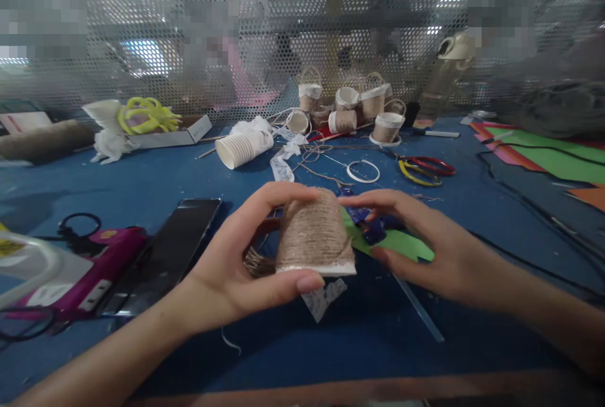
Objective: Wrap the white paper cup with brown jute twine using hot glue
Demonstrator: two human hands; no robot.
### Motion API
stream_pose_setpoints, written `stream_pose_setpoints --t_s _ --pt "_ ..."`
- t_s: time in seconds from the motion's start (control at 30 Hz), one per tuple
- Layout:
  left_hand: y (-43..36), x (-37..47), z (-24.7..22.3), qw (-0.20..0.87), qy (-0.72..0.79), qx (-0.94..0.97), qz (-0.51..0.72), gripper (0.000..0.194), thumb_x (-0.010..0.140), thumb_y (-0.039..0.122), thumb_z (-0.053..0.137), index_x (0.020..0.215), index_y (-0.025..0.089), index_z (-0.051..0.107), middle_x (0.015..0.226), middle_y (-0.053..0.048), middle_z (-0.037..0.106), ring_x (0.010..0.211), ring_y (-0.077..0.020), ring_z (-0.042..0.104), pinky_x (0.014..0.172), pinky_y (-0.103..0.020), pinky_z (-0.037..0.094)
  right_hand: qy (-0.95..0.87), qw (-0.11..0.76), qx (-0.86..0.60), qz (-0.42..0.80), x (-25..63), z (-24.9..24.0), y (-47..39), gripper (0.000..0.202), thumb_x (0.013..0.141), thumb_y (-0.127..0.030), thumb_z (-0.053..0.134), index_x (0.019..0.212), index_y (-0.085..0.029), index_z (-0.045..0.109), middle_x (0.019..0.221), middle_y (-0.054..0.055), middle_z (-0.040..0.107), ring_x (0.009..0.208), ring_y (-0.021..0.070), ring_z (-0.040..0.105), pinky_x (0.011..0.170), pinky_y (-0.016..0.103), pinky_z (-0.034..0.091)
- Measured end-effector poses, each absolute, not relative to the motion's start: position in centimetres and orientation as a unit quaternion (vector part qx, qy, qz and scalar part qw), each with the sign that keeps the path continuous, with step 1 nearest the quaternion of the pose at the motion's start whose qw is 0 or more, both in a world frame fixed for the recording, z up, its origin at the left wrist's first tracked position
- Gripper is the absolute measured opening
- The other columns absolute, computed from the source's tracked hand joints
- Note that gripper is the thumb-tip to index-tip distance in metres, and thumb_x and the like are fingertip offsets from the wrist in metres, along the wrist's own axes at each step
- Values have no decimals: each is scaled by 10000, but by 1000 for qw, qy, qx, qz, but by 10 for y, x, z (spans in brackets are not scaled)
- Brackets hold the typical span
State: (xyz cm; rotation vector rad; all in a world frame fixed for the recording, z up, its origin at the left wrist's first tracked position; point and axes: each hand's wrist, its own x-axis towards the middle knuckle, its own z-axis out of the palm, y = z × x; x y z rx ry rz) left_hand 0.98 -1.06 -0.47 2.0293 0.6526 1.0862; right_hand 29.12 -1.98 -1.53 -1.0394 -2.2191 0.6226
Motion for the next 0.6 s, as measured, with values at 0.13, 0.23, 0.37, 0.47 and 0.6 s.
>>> stream_pose_setpoints --t_s 0.13,0.23,0.37,0.47,0.6 --pt "-11 13 -4 325 246 813 415 595 800 388 874 1332 307 619 1328 -76 661 1209 -263 652 952 -303 597 -822 330 -364 288 275 -16 -28 357 925 -261 707 1257 -275 578 1184 35 734 1074 181 721 943 297 599" --pt "-11 14 -4 304 245 825 408 586 810 377 869 1334 306 615 1319 -72 656 1203 -249 646 944 -285 588 -817 340 -358 299 274 -15 -28 194 916 -260 734 1081 -262 633 974 -17 754 878 130 732 816 227 599" --pt "-10 13 -4 287 251 830 406 574 825 360 859 1339 293 612 1331 -80 642 1214 -240 627 969 -283 569 -811 357 -365 284 281 -12 -28 81 935 -322 731 982 -264 699 867 -25 761 760 122 715 712 219 581" --pt "-9 11 -6 264 259 839 400 580 827 399 851 1344 291 611 1343 -91 639 1232 -262 612 1030 -335 545 -811 369 -361 274 286 -11 -28 121 956 -377 704 919 -264 730 822 -7 766 736 150 715 711 267 573" --pt "-7 9 -10 214 265 850 402 517 844 457 825 1304 300 648 1310 -81 616 1197 -256 621 1093 -371 507 -812 376 -352 275 288 -11 -28 84 952 -328 708 899 -263 712 827 -8 757 755 155 712 733 278 561"
